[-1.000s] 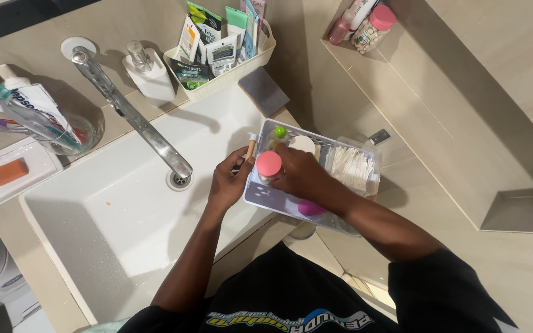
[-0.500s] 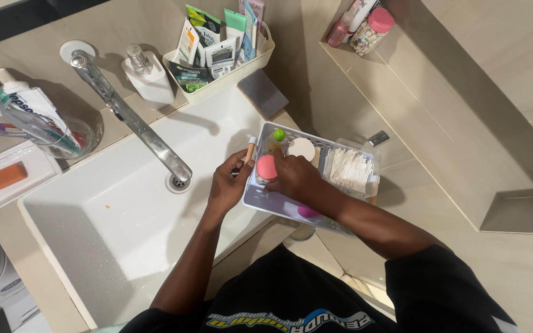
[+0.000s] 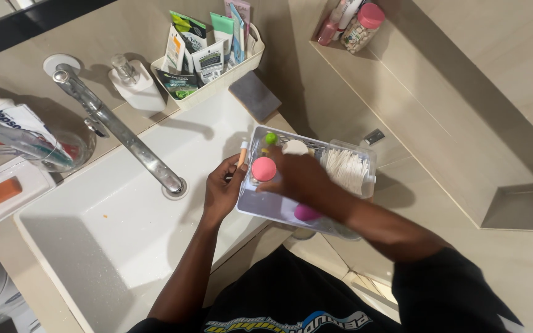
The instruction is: The person wipes a soap dispenser with a cloth, then gathers various toiletries from a wall shelf into a plastic basket. They rinse the cloth under the tap and wipe the sink and the empty wall shelf. The basket is placed on the toilet tank, and the person continues wiping the shelf area.
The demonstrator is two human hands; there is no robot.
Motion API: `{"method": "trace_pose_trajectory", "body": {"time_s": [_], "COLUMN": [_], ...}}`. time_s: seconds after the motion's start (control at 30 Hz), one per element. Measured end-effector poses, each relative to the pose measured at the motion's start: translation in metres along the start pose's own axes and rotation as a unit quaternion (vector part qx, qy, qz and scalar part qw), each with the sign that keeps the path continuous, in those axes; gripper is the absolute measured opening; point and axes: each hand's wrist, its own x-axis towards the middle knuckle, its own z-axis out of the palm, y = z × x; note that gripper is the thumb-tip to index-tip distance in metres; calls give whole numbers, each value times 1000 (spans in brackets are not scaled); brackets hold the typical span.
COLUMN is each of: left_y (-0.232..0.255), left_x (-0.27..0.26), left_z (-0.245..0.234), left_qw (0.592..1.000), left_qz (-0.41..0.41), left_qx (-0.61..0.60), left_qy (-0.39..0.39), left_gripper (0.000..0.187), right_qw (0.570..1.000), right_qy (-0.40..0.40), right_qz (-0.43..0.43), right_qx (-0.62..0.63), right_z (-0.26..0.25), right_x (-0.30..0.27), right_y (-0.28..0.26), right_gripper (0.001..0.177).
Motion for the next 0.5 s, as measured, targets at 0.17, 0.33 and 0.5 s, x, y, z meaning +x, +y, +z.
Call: {"method": "trace_pose_trajectory", "body": {"time_s": [0.17, 0.33, 0.5], "left_y": [-2, 1, 2], "left_x": [-1, -3, -2], "left_z": [0, -1, -2], "left_qw": [1000, 1000, 1000], "left_qz": [10, 11, 9], "left_qx": [-12, -10, -7], "left_qy": [2, 4, 2], "left_gripper": [40, 39, 40], "right_qw": [954, 896, 906], "right_qy": [294, 380, 278], "right_qz": [22, 10, 81], "right_qx": [-46, -230, -308], "right_z": [-79, -139, -140], "right_x": [51, 97, 118], "right_y": [98, 183, 214], "right_gripper": [72, 64, 77]}}
